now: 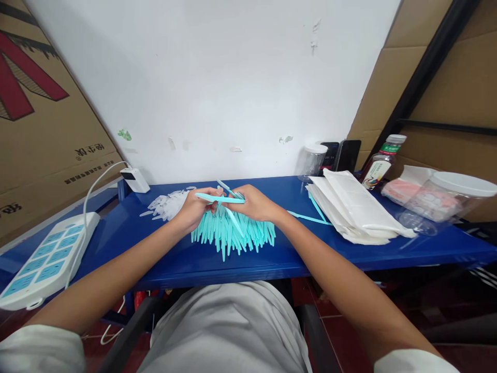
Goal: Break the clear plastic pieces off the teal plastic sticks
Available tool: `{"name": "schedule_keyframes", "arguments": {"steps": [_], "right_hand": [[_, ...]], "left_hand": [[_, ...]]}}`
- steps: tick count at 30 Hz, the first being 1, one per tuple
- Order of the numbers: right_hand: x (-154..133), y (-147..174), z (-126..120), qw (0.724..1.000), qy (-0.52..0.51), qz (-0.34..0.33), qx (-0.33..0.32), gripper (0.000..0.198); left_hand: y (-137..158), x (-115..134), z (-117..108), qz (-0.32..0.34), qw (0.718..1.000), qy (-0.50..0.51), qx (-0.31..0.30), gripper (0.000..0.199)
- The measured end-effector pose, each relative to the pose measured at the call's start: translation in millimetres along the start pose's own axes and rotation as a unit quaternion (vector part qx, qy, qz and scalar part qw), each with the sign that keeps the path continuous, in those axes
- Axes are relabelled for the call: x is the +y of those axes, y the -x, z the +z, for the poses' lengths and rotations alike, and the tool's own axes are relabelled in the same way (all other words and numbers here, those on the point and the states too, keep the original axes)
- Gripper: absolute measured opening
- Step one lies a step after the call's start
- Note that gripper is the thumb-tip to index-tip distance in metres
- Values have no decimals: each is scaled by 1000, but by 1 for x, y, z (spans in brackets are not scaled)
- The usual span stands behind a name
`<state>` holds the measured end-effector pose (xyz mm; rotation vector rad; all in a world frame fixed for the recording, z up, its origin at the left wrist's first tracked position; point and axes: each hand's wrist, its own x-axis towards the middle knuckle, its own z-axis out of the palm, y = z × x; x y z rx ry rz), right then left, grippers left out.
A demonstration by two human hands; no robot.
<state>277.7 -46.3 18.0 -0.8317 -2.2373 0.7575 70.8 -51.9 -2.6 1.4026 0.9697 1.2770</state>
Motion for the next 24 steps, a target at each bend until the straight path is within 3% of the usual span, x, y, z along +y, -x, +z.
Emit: {"name": "schedule_keyframes", "arguments": {"steps": [3,6,8,10,12,14,16,18,20,21,22,24], "right_hand": [[1,1,-4,1000,-4,3,-19,45],[2,1,-7,999,-6,21,-38,40],[6,0,-9,998,12,45,-32,38],[10,0,-10,996,53,70,-27,37],[14,-1,-10,989,107,93,-37,35],[16,-2,-11,980,143,121,-60,33],[16,-1,-13,974,154,151,-75,35],[14,-1,-14,972,149,162,-79,40],[12,-1,-15,976,133,149,-85,45],[12,-1,-15,979,123,136,-90,46],[13,-1,-16,981,114,124,-93,46],[15,-1,-15,984,109,108,-87,47]], "left_hand": [[-5,-3,-4,5,1000,4,16,28],[-18,-5,-21,26,996,-8,84,30],[-27,-5,-39,41,988,-65,134,33],[-35,-3,-57,65,963,-201,166,34],[-38,0,-72,114,892,-399,183,29],[-39,1,-81,121,788,-581,164,25],[-38,0,-87,67,704,-696,123,25],[-36,0,-91,-2,660,-745,92,29],[-35,0,-92,-20,652,-753,87,34],[-35,1,-91,2,665,-742,84,37],[-35,2,-89,41,690,-719,76,40],[-33,5,-80,125,768,-627,40,42]]}}
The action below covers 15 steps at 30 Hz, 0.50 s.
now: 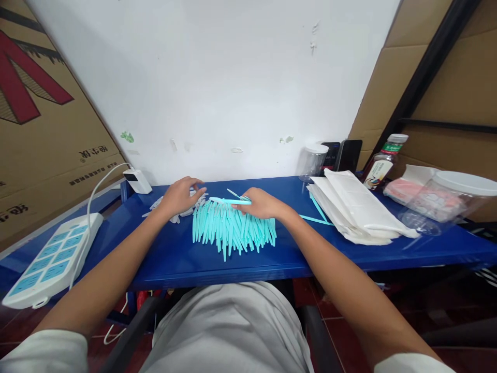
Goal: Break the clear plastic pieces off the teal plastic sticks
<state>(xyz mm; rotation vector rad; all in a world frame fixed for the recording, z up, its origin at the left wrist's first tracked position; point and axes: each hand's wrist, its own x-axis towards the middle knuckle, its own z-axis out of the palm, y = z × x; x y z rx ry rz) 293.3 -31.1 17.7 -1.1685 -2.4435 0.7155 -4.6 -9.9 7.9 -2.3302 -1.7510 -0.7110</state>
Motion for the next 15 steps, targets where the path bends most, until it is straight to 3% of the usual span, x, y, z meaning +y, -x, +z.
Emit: {"name": "schedule_keyframes", "arguments": {"steps": [3,6,12,15], "right_hand": [[5,-2,2,1000,13,6,27,48],[6,-3,4,999,14,10,38,47],[-5,3,1,998,-40,-53,22,44],[-13,8,-4,995,-85,-50,3,44]], "left_hand": [[3,19,2,48,974,220,-18,63],[8,34,7,69,935,338,-74,63],[10,36,9,97,928,352,-73,55],[8,34,4,107,924,355,-95,56]]}}
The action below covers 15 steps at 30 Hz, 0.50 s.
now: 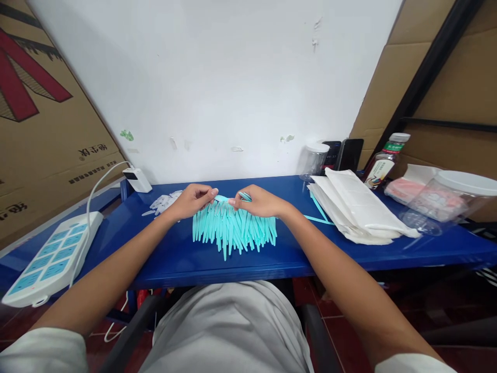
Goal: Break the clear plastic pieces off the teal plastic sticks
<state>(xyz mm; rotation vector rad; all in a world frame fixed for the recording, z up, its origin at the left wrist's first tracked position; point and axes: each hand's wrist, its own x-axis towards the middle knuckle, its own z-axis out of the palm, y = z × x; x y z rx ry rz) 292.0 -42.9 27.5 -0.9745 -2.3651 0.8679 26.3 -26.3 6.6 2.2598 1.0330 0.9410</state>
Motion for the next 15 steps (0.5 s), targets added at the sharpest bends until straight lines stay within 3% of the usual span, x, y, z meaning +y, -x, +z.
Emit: {"name": "schedule_keyframes", "arguments": {"steps": [5,15], "right_hand": [[-4,4,-2,996,-71,32,-37,41],[2,1,3,993,-108,2,-47,43]], "left_hand": [[1,3,-4,10,999,12,-33,55],[2,3,0,-10,997,68,-34,48]]}}
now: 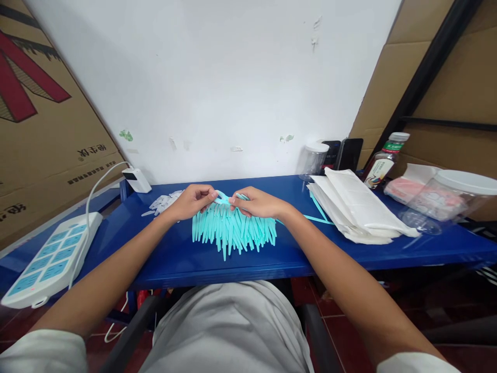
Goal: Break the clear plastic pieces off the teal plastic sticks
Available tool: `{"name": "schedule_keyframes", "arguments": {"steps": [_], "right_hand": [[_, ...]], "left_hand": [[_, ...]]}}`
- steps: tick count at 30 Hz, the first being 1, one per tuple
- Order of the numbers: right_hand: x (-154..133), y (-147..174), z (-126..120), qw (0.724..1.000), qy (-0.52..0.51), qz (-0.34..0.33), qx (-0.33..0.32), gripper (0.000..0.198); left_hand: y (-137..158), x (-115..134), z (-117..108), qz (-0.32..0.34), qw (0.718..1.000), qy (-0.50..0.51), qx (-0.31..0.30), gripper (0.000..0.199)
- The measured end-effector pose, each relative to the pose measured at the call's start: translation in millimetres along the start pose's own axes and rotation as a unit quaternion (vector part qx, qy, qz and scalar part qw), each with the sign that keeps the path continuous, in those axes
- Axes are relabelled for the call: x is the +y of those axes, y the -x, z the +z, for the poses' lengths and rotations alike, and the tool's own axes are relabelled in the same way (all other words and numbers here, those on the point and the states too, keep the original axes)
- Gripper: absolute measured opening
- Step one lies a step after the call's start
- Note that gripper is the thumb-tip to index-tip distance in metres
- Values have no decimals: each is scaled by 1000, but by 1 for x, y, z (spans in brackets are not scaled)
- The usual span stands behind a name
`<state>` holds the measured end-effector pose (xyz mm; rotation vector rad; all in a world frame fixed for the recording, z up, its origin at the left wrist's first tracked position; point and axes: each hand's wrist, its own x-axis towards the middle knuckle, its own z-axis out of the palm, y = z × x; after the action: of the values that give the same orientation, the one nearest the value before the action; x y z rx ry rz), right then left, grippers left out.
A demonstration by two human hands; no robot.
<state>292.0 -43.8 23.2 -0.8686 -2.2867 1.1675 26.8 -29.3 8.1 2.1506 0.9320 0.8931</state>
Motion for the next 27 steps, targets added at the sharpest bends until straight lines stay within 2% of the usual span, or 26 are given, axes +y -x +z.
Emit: {"name": "schedule_keyframes", "arguments": {"steps": [6,11,17,23,27], "right_hand": [[-4,2,-1,999,26,-16,-13,42],[-6,3,1,999,20,-1,-37,43],[-7,4,3,999,17,-15,-45,45],[-8,4,4,997,-26,13,-69,49],[-9,3,5,997,-21,-1,-74,46]], "left_hand": [[-1,-2,9,-56,994,98,-3,49],[-2,1,13,-95,979,177,25,48],[-2,2,14,-101,976,193,27,55],[-1,5,14,-97,977,189,14,46],[-1,4,17,-96,977,188,5,48]]}}
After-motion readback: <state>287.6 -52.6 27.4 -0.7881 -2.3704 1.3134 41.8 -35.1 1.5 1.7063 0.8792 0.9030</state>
